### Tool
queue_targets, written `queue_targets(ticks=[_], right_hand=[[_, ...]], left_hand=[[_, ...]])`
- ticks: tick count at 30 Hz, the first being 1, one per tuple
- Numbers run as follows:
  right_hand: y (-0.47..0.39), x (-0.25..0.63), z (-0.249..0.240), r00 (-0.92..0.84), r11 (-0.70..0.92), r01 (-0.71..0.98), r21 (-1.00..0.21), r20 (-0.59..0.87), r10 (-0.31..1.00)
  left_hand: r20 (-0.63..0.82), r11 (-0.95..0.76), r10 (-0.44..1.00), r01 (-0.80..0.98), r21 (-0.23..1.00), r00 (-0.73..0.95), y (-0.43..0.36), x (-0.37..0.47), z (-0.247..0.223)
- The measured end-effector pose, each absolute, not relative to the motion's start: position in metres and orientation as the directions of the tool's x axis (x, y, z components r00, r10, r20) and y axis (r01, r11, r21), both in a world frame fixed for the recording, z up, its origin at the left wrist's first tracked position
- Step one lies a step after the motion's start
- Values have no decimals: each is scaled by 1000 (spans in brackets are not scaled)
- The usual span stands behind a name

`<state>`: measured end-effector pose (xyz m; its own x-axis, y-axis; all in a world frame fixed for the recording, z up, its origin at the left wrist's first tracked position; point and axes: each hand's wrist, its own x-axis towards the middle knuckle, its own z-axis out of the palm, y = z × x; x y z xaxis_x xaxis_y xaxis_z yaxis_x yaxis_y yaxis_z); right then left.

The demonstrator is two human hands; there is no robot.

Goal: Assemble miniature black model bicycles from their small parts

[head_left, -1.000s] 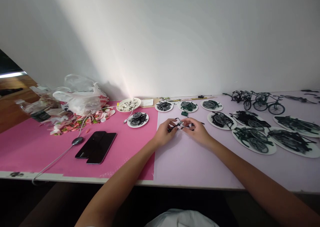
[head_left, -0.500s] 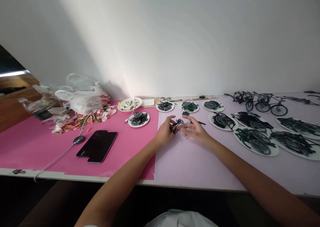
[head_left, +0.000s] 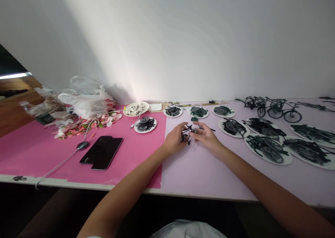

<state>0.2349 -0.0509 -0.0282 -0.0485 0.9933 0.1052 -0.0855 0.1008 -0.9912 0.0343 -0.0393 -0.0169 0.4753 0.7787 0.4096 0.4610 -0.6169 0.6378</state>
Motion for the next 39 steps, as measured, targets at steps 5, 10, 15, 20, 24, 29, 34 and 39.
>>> queue_targets(ticks=[5,10,15,20,24,29,34,39], right_hand=[[-47,237,-31,29,166,-103,-981,164,986],[-45,239,-31,102,231,-66,-971,223,969],[-43,240,-33,122,276,-33,-960,271,955],[-43,242,-33,113,281,21,-959,282,953],[-47,241,-30,42,238,-20,-971,237,971],[-50,239,-28,-57,154,-97,-983,160,985],[-50,240,-29,-92,117,-90,-989,125,988],[-49,240,-27,-70,124,-110,-986,132,989]], left_hand=[[420,-644,752,430,633,508,-39,32,-17],[441,-660,732,377,650,520,-38,33,-17],[439,-570,816,393,722,376,-35,36,-18],[470,-527,849,311,791,243,-31,34,-17],[425,-469,875,185,864,233,-27,36,-15],[228,-247,920,21,969,319,-26,38,-13],[233,-253,914,17,967,332,-28,38,-8],[244,-251,906,-27,968,346,-29,37,-6]])
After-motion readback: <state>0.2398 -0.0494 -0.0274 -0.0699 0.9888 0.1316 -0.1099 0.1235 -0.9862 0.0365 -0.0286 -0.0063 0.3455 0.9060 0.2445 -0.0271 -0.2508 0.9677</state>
